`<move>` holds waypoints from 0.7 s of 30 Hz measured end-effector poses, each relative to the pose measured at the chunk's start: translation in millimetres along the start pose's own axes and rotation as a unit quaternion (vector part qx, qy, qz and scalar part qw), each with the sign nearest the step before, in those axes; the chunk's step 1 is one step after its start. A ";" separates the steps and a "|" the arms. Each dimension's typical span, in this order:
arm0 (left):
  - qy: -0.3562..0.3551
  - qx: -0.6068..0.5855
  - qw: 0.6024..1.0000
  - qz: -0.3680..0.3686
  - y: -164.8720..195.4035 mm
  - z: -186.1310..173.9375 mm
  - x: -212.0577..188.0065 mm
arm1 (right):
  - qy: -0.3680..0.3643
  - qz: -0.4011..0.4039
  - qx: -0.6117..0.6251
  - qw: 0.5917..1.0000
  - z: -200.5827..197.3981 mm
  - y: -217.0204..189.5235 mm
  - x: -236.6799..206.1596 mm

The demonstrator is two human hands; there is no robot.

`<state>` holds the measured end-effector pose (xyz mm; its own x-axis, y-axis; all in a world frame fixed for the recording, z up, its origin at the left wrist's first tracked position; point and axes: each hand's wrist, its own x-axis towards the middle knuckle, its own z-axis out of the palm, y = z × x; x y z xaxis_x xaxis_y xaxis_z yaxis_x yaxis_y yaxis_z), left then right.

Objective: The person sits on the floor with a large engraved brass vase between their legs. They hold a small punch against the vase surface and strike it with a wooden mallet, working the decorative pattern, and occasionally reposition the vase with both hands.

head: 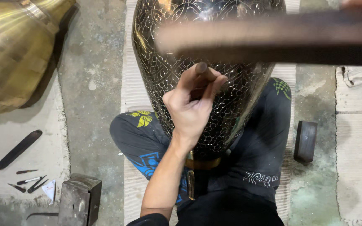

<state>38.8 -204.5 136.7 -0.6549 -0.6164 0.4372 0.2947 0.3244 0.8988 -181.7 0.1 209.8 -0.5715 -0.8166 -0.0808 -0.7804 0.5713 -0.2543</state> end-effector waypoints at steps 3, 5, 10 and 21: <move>-0.038 0.029 0.999 0.005 1.0 -5.7 5.8 | -0.001 -0.002 0.004 1.000 0.9 0.3 -1.6; -0.064 0.061 0.996 0.000 2.0 -9.3 9.9 | -0.003 0.004 0.009 1.000 1.7 2.9 -2.9; -0.149 0.092 0.985 0.012 0.8 -16.0 27.4 | -0.005 0.017 0.026 1.000 4.6 10.0 -13.0; -0.344 0.119 0.930 0.057 22.0 -17.8 71.2 | 0.011 0.109 0.124 0.986 37.9 23.7 -87.4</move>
<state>11.0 -254.0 188.2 -0.9429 0.0093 0.3329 0.2808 0.5598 0.7796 -140.6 81.9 174.3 -0.7262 -0.6730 -0.1400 -0.5538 0.6934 -0.4609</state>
